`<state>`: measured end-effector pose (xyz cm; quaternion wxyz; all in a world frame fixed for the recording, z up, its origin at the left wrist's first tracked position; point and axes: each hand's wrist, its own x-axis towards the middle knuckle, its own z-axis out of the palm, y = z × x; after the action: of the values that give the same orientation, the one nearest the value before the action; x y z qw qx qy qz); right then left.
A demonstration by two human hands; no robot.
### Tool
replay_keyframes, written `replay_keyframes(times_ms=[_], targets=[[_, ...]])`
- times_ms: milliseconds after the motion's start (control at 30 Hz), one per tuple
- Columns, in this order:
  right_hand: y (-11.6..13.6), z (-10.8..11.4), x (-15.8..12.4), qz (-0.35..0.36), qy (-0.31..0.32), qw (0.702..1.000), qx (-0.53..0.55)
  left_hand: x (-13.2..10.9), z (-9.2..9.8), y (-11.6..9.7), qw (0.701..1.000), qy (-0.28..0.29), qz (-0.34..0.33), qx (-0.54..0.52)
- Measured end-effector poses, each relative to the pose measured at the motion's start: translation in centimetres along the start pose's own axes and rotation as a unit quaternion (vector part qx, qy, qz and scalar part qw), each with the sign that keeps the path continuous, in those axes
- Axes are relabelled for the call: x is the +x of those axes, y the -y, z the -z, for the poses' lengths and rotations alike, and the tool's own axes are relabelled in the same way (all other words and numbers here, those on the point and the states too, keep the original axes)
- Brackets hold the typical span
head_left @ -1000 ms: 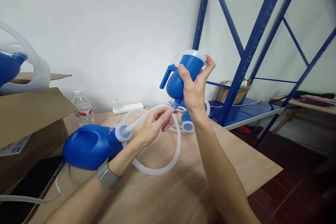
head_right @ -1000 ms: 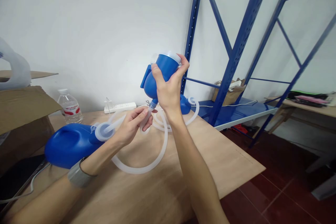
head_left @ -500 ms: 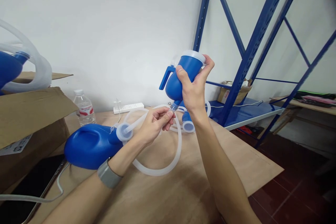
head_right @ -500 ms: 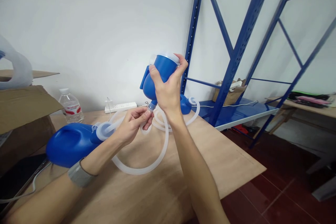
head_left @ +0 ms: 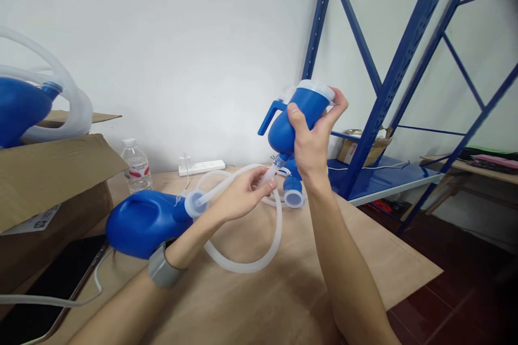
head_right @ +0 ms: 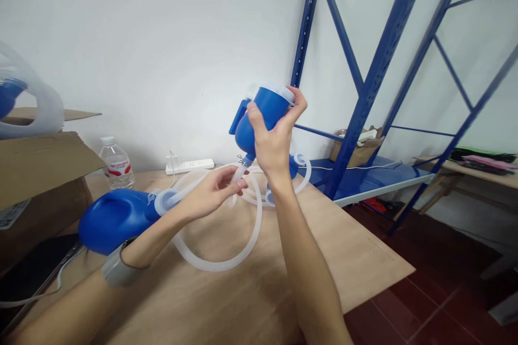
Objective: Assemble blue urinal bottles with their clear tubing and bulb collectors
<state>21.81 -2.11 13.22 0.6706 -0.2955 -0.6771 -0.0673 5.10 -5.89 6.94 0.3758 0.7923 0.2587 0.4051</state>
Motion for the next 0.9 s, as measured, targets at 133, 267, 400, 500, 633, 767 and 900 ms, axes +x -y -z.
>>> replay_keyframes(times_ms=[133,267,400,500,633,767,900], targets=[[0.8,-0.1,-0.3,-0.005,-0.052,0.999,0.016,-2.4,3.3,-2.1,0.947,0.025,0.041,0.317],[0.4,-1.0,-0.8,0.001,-0.009,1.0,-0.011,-7.3,6.4,-3.6,0.834,0.034,0.17,0.523],[-0.7,-2.8,-1.7,-0.007,0.097,0.994,-0.056,-11.6,7.2,-2.1,0.698,-0.022,0.319,0.64],[-1.5,-4.0,-2.5,-0.032,0.149,0.985,-0.077,-12.6,7.0,0.7,0.716,-0.017,0.337,0.612],[-2.4,-4.5,-3.0,-0.057,0.172,0.98,-0.08,-11.7,7.0,4.9,0.784,-0.02,0.242,0.571],[-3.3,-4.1,-2.8,-0.072,0.172,0.98,-0.065,-10.2,6.4,7.7,0.823,-0.064,0.188,0.532],[-4.1,-3.7,-2.7,-0.092,0.153,0.982,-0.054,-8.8,5.1,8.3,0.819,-0.139,0.161,0.532]])
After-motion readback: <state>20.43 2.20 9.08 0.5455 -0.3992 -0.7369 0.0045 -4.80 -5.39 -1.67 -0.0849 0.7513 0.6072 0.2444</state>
